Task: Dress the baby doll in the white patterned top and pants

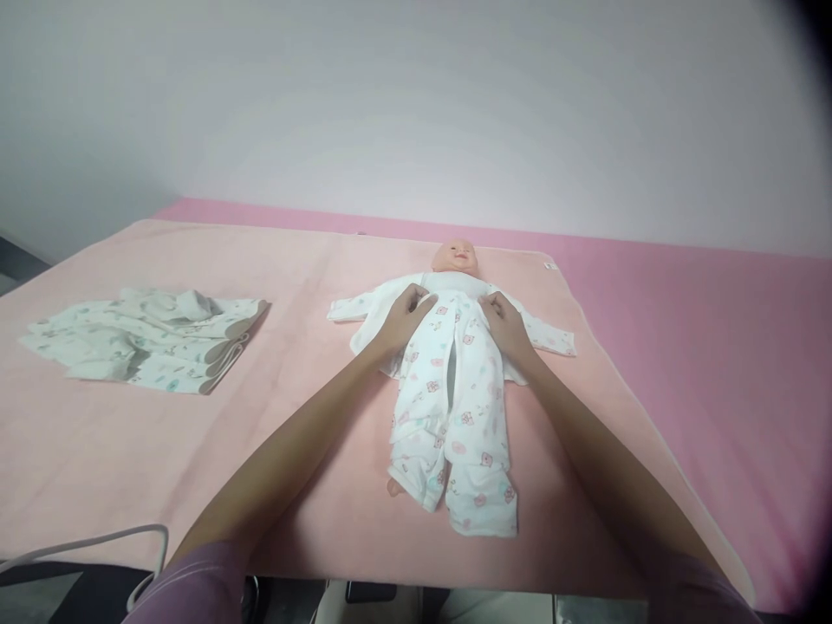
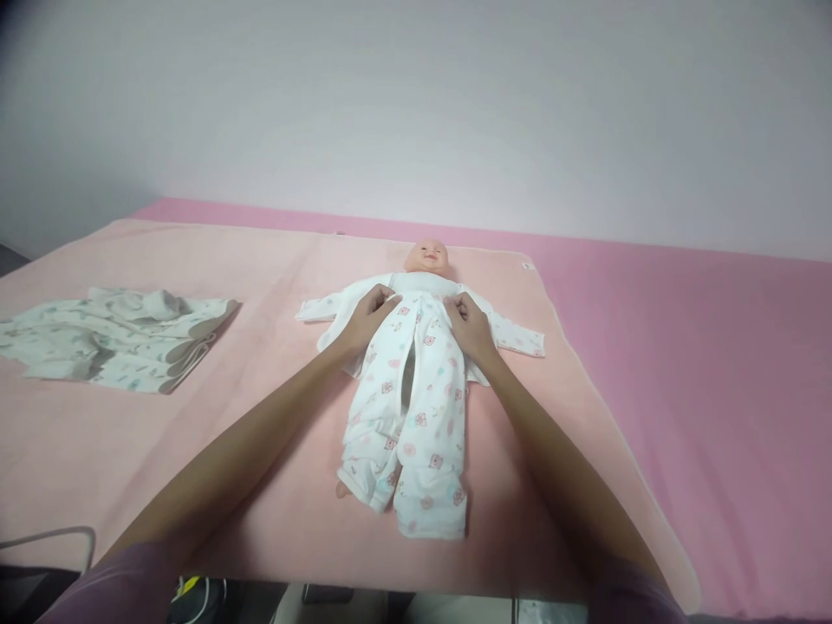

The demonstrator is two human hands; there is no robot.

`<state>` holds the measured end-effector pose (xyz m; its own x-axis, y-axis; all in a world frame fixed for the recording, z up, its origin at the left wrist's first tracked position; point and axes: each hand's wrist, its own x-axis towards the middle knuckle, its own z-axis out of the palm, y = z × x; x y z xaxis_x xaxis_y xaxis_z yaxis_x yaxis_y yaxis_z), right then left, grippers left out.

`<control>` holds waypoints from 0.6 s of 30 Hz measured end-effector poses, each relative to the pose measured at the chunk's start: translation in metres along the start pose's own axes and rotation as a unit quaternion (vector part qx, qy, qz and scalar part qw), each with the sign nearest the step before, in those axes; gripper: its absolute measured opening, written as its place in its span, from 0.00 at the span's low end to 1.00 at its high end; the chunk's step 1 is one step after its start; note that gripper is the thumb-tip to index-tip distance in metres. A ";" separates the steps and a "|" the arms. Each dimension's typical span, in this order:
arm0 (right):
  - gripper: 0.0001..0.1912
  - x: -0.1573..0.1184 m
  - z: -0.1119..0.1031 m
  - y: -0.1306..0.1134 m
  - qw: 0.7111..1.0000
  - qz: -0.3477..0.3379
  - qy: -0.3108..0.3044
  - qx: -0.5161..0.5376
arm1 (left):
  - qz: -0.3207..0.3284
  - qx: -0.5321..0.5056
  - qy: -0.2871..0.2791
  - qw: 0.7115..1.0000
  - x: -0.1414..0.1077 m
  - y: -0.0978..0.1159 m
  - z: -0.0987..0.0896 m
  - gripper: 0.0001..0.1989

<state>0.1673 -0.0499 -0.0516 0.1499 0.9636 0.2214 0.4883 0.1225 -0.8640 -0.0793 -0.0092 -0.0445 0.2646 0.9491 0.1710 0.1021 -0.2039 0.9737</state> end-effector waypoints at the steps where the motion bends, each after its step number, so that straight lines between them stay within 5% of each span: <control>1: 0.23 -0.002 -0.003 -0.005 0.999 -0.038 -0.011 -0.017 | 0.012 0.007 -0.011 1.000 0.000 0.001 -0.002 0.20; 5: 0.18 0.002 -0.005 -0.021 0.985 -0.137 -0.060 -0.083 | 0.021 0.019 -0.035 0.999 0.007 0.001 -0.004 0.19; 12: 0.20 0.013 0.012 -0.001 0.998 0.035 0.044 0.010 | -0.024 0.019 -0.001 1.000 0.017 0.003 0.004 0.20; 18: 0.19 0.024 0.000 -0.023 0.982 -0.123 -0.032 -0.142 | 0.122 0.117 -0.047 0.984 0.022 0.019 -0.002 0.19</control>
<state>0.1599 -0.0300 -0.0267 -0.0534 0.9271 0.3710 0.7239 0.2918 -0.6252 -0.0736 0.0083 -0.0217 0.3951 0.8408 0.3701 0.2397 -0.4833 0.8420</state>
